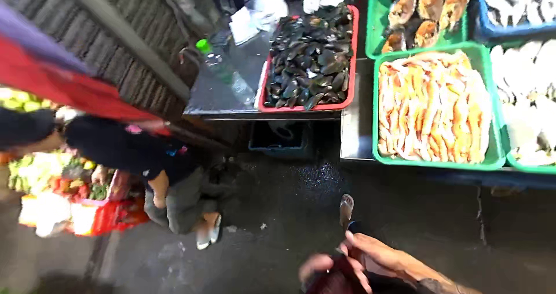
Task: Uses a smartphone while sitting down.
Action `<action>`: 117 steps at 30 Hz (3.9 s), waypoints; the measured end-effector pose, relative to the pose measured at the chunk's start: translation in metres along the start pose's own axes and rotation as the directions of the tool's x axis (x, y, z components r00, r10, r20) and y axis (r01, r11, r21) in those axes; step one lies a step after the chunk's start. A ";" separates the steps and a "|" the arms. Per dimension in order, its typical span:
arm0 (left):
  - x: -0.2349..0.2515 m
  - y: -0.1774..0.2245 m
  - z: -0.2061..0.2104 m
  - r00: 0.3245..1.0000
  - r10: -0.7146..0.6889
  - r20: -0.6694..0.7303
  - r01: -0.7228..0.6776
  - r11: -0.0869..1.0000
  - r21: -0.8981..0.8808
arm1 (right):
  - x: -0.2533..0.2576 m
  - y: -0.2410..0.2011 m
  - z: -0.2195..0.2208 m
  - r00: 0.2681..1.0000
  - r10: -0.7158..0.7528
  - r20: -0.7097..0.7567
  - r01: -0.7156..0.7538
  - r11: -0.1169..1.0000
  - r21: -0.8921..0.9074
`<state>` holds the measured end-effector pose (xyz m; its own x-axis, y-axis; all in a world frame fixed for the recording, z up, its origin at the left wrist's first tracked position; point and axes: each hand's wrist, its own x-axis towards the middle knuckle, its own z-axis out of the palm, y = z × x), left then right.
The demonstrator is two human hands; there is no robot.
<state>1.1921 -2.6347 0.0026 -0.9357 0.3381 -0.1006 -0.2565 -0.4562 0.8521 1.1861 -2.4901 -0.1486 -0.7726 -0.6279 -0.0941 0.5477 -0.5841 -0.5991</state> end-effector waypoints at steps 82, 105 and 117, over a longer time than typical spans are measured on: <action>0.603 -0.406 -0.503 -0.295 -0.675 0.676 -0.952 0.150 -0.266 | 0.235 0.252 -0.385 -0.260 -0.608 -0.750 0.724 0.391 -0.568; 0.610 -0.410 -0.514 -0.148 -0.510 0.847 -0.975 0.219 -0.039 | 0.344 0.263 -0.390 -0.244 -0.701 -0.671 0.715 0.337 -0.612; 0.606 -0.409 -0.508 -0.062 -0.322 0.945 -0.873 0.476 0.105 | 0.374 0.253 -0.388 -0.116 -0.699 -0.706 0.771 0.384 -0.508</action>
<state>0.6066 -2.6615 -0.6679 0.3695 0.9036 0.2169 0.7204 -0.4260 0.5473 0.9110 -2.6735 -0.6440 -0.5195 0.8443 -0.1312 -0.5485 -0.4473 -0.7064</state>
